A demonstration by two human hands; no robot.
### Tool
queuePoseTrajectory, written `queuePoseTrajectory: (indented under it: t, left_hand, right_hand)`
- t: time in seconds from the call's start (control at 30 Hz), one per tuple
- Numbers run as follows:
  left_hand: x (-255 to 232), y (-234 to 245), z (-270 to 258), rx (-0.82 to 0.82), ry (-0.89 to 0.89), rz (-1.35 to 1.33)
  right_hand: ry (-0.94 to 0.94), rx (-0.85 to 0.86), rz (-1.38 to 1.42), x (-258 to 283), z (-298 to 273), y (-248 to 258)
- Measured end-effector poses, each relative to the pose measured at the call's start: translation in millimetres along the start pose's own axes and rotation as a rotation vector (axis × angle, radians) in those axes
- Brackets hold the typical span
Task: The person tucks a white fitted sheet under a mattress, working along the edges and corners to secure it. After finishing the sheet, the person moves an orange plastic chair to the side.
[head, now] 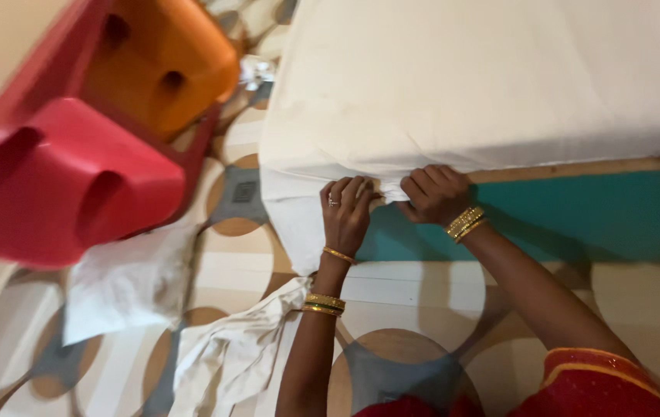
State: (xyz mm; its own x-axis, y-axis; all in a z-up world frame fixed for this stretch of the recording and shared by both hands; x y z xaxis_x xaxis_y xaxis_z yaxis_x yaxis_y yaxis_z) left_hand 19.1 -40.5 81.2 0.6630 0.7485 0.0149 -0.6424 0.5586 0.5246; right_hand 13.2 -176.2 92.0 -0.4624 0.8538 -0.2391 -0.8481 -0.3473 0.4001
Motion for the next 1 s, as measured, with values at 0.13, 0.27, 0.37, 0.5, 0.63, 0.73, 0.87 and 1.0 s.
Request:
queuePoseTrajectory:
  t: [0.13,0.27,0.37,0.5,0.63,0.73,0.87,1.0]
  left_hand:
    - [6.7,-3.0,4.3,0.015,-0.066,-0.098]
    - [8.2,-3.2,11.1,0.076,-0.096,-0.216]
    - [2.1,-15.5,17.2,0.167,-0.079,-0.338]
    - [15.9,-3.8,25.4,0.126,-0.006,-0.496]
    - [21.7,-6.1,26.9,0.164,0.011,-0.587]
    - [20.9,-2.7,27.6,0.145,0.001,-0.578]
    - [14.0,9.3,22.7,0.110,-0.061,-0.532]
    - [10.7,10.3,13.7,0.168,-0.136,-0.435]
  right_hand:
    - [-0.022,0.033,-0.113,1.8,-6.4,-12.1]
    - [-0.047,0.012,-0.200,3.2,-14.9,-17.6]
    - [-0.071,0.023,-0.226,-10.0,-35.2,-23.0]
    - [-0.082,0.084,-0.283,-5.1,-26.9,-27.8]
    - [-0.191,0.104,-0.256,-1.0,-14.2,-23.5]
    - [-0.291,0.167,-0.272,2.2,-9.9,-21.5]
    - [-0.372,0.233,-0.305,14.2,-20.8,-20.4]
    - [-0.360,0.120,-0.232,26.7,-35.5,-19.6]
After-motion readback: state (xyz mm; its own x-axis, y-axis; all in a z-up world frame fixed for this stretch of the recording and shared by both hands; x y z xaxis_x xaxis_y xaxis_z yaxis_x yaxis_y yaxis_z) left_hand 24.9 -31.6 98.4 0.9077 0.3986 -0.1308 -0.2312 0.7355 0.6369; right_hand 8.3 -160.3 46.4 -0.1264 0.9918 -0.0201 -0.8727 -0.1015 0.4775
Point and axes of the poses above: each hand's wrist, its own z-axis towards the middle knuckle, its own y-axis out of the back of the hand, x = y × z, the point moved 10 cm from there along z, towards the middle knuckle, and after that the axes turned 6 degrees about -z, right-handed, at the moved point
